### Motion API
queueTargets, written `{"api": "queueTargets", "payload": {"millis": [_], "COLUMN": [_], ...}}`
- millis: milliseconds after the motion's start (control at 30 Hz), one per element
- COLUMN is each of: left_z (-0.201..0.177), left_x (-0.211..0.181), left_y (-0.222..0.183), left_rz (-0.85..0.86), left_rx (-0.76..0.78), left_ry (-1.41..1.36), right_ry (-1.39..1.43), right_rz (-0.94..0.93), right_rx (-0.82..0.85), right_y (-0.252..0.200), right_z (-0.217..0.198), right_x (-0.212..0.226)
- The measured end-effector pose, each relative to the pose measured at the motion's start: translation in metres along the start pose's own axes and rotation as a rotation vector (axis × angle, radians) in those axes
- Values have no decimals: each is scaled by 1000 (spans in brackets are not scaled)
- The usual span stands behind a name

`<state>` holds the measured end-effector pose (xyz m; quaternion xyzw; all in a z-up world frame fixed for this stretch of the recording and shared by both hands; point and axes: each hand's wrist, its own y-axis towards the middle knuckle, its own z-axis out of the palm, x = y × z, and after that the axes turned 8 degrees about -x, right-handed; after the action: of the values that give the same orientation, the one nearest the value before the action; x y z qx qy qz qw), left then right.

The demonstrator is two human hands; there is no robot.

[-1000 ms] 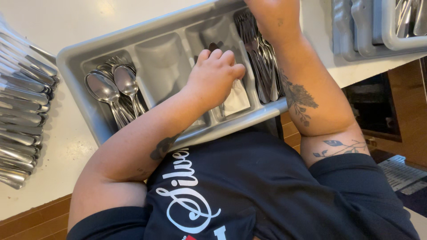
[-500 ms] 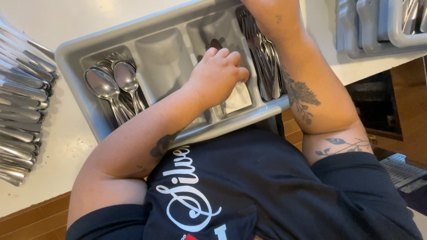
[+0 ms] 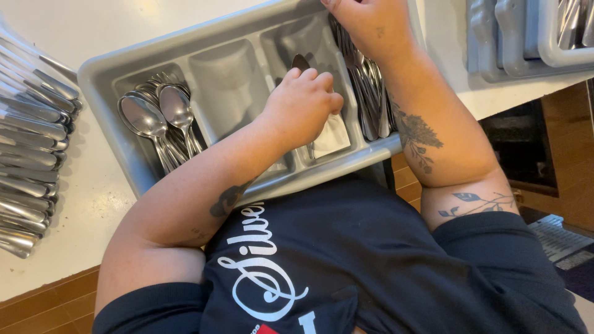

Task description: The person wraps silverware including spoons and forks into paper napkins by hand and places them into a sorting tray.

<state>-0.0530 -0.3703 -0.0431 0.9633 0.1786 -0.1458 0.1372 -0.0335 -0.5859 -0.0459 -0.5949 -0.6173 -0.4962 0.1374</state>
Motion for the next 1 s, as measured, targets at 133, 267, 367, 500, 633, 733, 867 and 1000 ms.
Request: {"api": "queueTargets", "payload": {"millis": [133,267,367,500,633,733,867,1000], "left_z": [-3,-13,-35,-83,-114,-114,-90,-63], "left_x": [-1,5,12,22,8,14,40,60], "left_y": [0,1,-3,-12,-36,-52,-62,-61], "left_rz": [9,89,177,79,-289,-452,-519,-480], "left_rx": [-4,-81,-258,-235,-471,-512,-567,-653], "left_ry": [-51,-150,-336,-611,-971,-1436,-1485,-1584], "right_ry": [123,340,235,114,66,49,-63,-157], "right_rz": [131,118,124,-63,-126,-126,-197,-369], "right_rx": [23,64,91,149,218,266,308,275], "right_y": [2,4,4,3,1,0,-2,2], "right_z": [0,2,-1,-3,-3,4,9,11], "right_x": [6,7,11,22,42,50,51,53]}}
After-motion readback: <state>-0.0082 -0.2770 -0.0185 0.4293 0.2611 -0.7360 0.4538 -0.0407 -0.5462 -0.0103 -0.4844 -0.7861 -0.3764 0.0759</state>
